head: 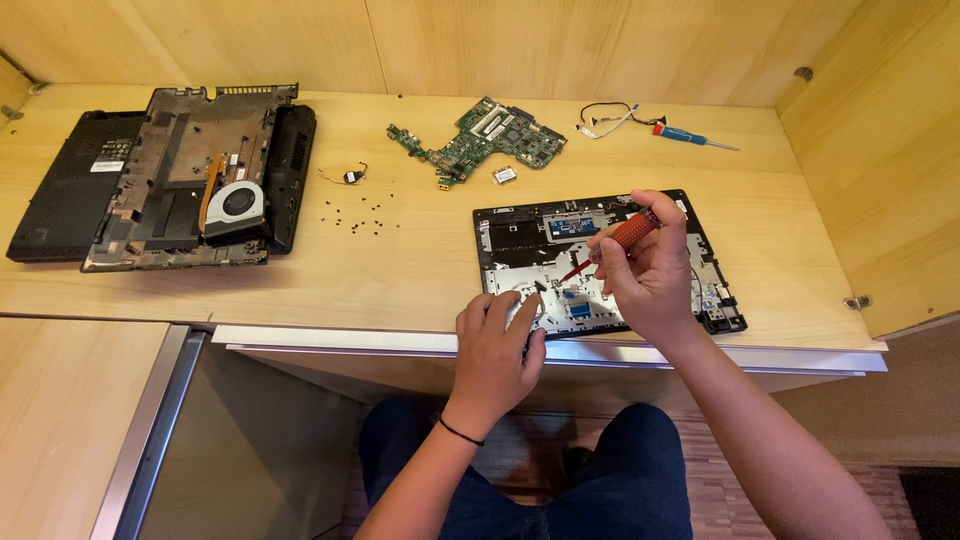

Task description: The person is disassembling a laptop, specifically removing the motherboard and disconnecting internal ribbon cables and wires.

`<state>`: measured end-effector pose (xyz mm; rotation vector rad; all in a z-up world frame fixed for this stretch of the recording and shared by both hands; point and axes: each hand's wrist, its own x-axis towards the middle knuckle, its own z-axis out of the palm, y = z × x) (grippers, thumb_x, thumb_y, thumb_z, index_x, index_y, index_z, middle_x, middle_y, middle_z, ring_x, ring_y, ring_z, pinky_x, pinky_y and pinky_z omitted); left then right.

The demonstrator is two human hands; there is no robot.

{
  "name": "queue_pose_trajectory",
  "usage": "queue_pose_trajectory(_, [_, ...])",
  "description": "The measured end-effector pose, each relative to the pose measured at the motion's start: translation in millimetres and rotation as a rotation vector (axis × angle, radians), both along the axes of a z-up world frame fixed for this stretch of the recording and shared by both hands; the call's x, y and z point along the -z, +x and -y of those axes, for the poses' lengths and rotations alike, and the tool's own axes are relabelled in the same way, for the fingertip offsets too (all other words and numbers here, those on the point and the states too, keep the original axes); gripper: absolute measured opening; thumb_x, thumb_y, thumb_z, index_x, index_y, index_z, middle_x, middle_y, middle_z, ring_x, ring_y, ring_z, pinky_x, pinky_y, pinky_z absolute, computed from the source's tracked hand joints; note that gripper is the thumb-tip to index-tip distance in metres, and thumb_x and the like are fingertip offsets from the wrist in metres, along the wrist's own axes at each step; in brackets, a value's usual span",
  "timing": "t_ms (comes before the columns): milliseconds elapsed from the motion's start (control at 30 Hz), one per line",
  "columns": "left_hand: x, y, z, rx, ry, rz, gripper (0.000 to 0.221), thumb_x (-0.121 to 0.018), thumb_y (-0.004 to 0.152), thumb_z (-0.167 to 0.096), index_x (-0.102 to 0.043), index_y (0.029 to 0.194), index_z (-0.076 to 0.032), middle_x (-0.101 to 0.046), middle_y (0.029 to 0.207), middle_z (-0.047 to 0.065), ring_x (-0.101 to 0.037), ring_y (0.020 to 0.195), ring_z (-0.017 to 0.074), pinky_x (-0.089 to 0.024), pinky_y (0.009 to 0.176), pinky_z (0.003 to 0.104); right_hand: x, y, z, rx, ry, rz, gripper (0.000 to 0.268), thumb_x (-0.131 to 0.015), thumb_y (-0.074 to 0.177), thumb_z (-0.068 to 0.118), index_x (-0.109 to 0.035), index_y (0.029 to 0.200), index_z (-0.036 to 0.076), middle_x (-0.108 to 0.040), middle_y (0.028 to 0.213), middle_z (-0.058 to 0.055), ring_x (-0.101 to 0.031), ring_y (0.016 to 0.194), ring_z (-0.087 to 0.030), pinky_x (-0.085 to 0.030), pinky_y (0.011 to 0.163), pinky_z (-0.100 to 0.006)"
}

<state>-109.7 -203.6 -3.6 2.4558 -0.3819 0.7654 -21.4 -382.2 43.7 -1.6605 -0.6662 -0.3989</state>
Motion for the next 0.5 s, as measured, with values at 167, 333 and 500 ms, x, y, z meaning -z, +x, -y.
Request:
queue_pose_trajectory(167, [3.4, 0.3, -0.5, -0.012, 0.021, 0.022, 0.028, -0.062, 0.087, -0.019, -0.067, 0.114, -0.011, -0.063, 0.109, 0.016, -0.054, 0.109, 0.0319, -0.046, 0.089, 0.047, -5.4, 0.7, -1.5, -0.006, -0.017, -0.018, 0.047, -0.051, 0.094, -0.003, -0.027, 0.134, 0.004, -0.062, 0.087, -0.020, -0.059, 0.056, -0.017, -0.052, 0.045, -0.020])
queue_pose_trajectory(333, [8.0, 2.1, -1.6, -0.007, 0.037, 0.032, 0.029, -0.062, 0.086, -0.020, -0.068, 0.114, -0.013, -0.063, 0.109, 0.015, -0.054, 0.109, 0.0310, -0.046, 0.089, 0.047, -4.7, 3.7, 0.0, -0.015, -0.014, -0.034, 0.048, -0.049, 0.094, -0.004, -0.025, 0.135, 0.005, -0.062, 0.087, -0.020, -0.059, 0.056, -0.017, -0.052, 0.044, -0.020])
queue_pose_trajectory(500, [6.7, 1.6, -1.3, -0.009, 0.034, 0.048, 0.030, -0.063, 0.085, -0.018, -0.068, 0.114, -0.014, -0.064, 0.108, 0.016, -0.054, 0.108, 0.0316, -0.046, 0.088, 0.047, -1.6, 5.5, 1.3, -0.018, 0.013, -0.037, 0.048, -0.048, 0.095, -0.002, -0.024, 0.136, 0.006, -0.062, 0.087, -0.019, -0.059, 0.057, -0.016, -0.051, 0.043, -0.019])
